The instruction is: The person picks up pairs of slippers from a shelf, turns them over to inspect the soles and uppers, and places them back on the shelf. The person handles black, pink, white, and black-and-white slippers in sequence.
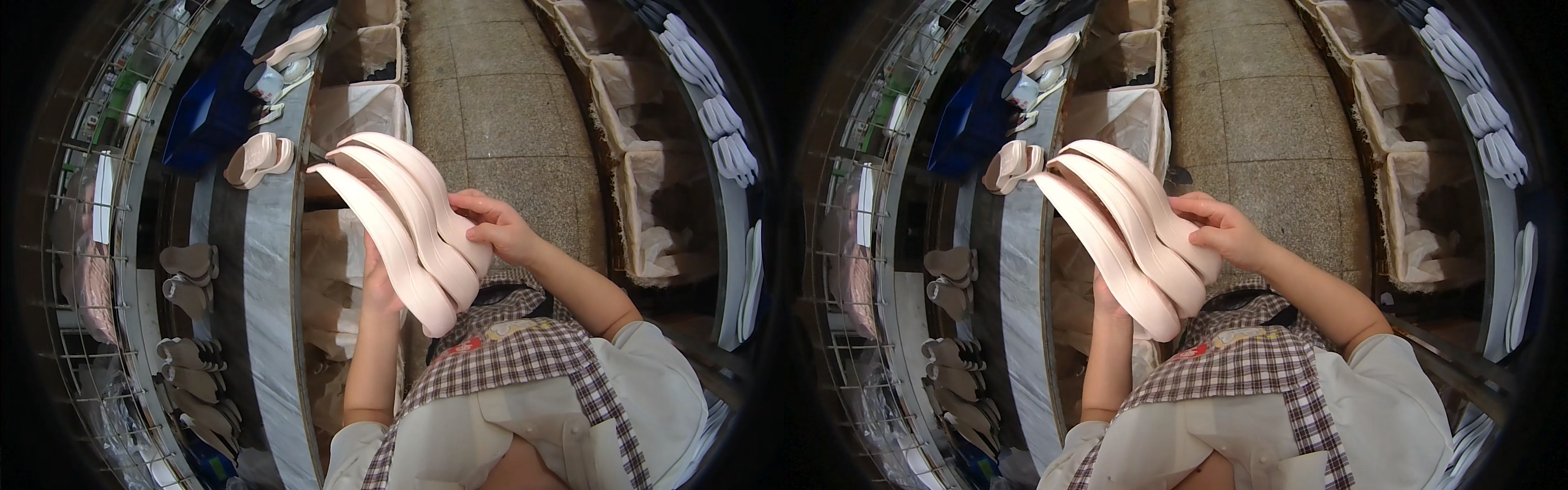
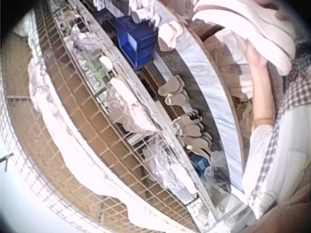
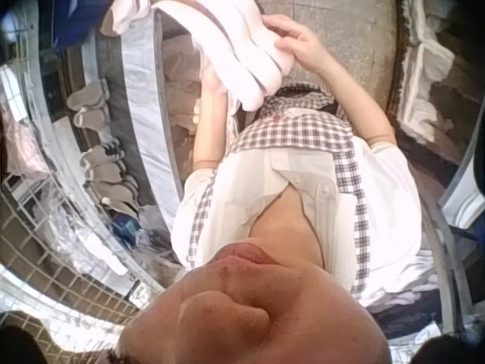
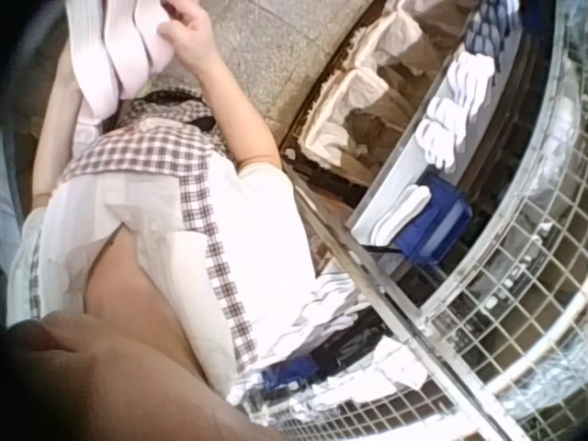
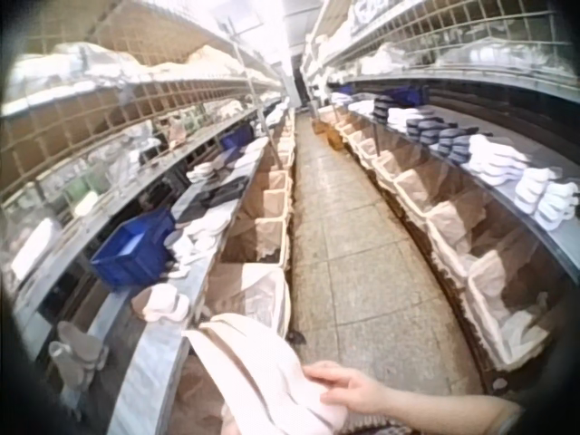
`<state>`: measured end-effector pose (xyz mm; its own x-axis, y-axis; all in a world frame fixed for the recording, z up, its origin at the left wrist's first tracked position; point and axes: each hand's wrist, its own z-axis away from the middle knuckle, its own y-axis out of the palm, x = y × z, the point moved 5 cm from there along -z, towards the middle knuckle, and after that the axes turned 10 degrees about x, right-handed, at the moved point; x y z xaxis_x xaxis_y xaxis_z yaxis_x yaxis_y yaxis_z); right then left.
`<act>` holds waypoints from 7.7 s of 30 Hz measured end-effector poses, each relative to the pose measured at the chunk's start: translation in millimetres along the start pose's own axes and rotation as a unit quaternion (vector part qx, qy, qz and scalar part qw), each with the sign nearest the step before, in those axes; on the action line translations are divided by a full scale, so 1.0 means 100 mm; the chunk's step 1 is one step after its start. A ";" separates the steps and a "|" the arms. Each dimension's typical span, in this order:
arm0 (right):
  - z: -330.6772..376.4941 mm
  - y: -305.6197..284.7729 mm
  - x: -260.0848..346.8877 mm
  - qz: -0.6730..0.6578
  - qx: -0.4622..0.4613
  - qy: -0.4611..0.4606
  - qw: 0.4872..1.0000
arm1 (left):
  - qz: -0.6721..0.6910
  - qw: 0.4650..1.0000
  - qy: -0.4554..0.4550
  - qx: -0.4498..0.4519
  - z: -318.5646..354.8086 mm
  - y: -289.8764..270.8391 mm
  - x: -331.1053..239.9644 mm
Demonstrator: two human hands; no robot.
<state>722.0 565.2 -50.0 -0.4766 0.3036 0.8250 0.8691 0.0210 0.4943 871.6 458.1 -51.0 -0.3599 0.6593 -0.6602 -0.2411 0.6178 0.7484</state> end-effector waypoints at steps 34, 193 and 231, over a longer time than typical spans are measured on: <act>-0.11 -0.05 0.00 -0.267 -0.124 0.039 0.955 | -0.074 0.979 0.046 -0.183 0.04 -0.34 -0.15; 0.07 0.50 0.09 0.074 -0.081 -0.001 0.994 | 0.079 0.996 -0.018 -0.035 0.24 0.20 -0.02; 0.09 0.14 0.06 0.320 -0.041 -0.014 0.946 | -0.077 0.987 -0.015 -0.138 0.40 -0.52 0.09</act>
<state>732.6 576.2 -40.6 0.1496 0.2543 0.9555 0.9644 -0.2507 -0.0843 917.1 449.0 -98.0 -0.2743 0.5818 -0.7657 -0.5280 0.5744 0.6255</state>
